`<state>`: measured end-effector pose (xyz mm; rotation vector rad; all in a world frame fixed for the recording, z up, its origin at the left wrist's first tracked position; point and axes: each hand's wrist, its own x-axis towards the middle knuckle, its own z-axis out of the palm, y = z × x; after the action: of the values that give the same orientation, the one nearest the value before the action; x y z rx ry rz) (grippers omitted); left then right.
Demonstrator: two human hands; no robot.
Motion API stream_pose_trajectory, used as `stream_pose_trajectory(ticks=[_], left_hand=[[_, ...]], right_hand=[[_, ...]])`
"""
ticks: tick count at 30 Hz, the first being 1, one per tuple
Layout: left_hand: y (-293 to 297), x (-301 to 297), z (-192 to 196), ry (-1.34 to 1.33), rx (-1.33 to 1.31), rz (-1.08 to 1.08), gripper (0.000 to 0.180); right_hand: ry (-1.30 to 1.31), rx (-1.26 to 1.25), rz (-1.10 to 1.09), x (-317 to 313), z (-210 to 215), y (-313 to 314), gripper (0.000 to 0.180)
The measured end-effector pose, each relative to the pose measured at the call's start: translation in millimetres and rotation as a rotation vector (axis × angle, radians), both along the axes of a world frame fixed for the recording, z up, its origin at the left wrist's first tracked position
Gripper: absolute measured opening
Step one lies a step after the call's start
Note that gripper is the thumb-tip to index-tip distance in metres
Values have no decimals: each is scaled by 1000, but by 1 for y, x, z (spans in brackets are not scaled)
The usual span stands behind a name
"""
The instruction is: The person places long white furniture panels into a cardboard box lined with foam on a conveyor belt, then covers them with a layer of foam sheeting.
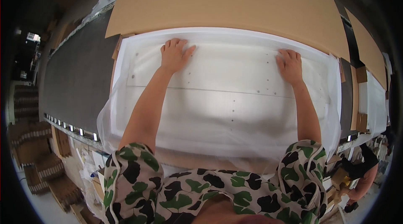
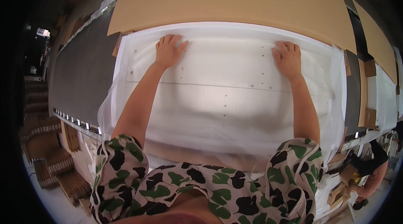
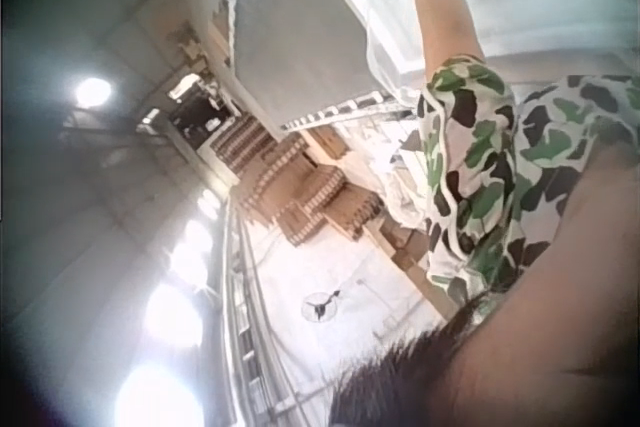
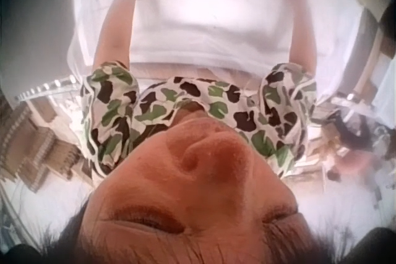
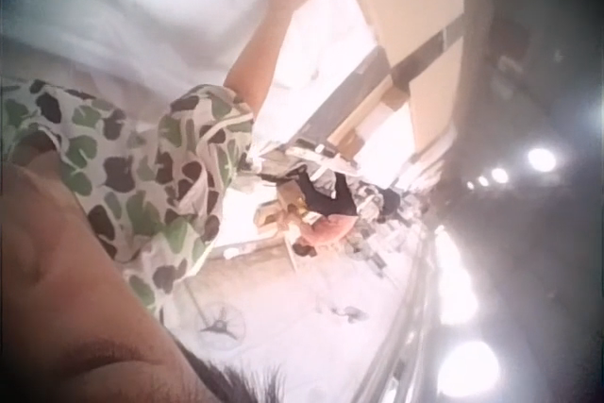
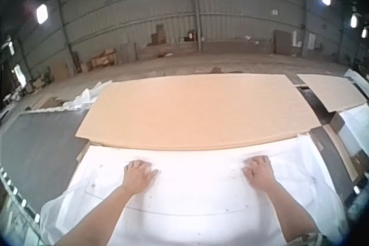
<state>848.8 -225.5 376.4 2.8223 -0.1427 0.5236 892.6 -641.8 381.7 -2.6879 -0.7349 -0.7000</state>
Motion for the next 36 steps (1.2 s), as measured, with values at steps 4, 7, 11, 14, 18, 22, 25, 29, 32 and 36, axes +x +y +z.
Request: stream_pose_trajectory(ticks=[4, 7, 11, 14, 18, 22, 25, 29, 32, 36], left_hand=[[-8, 5, 1, 80, 112, 160, 49], [-13, 15, -6, 238, 151, 205, 61], [-1, -15, 26, 399, -101, 136, 62], [32, -89, 57, 205, -313, 4, 50], [92, -245, 125, 337, -494, 86, 34], [136, -357, 118, -84, -741, 604, 25], [153, -435, 74, -339, -722, 910, 26], [114, -508, 13, -86, -670, 1022, 24], [83, -529, -29, 390, -386, 945, 28], [10, -566, -87, 821, -519, 793, 41]], right_hand=[[25, -127, -278, 10, -6, 24, 28], [163, -281, -474, 14, -3, 28, 34], [284, -314, -427, 10, -5, 7, 42], [398, -450, -301, 6, 26, 23, 41], [318, -361, -25, -15, 57, 81, 34], [389, -234, 490, -67, 82, 158, 30], [382, -228, 674, -96, 105, 205, 29], [350, -233, 780, -142, 145, 233, 31], [340, -318, 767, -160, 179, 229, 34], [305, -254, 797, -180, 208, 247, 34]])
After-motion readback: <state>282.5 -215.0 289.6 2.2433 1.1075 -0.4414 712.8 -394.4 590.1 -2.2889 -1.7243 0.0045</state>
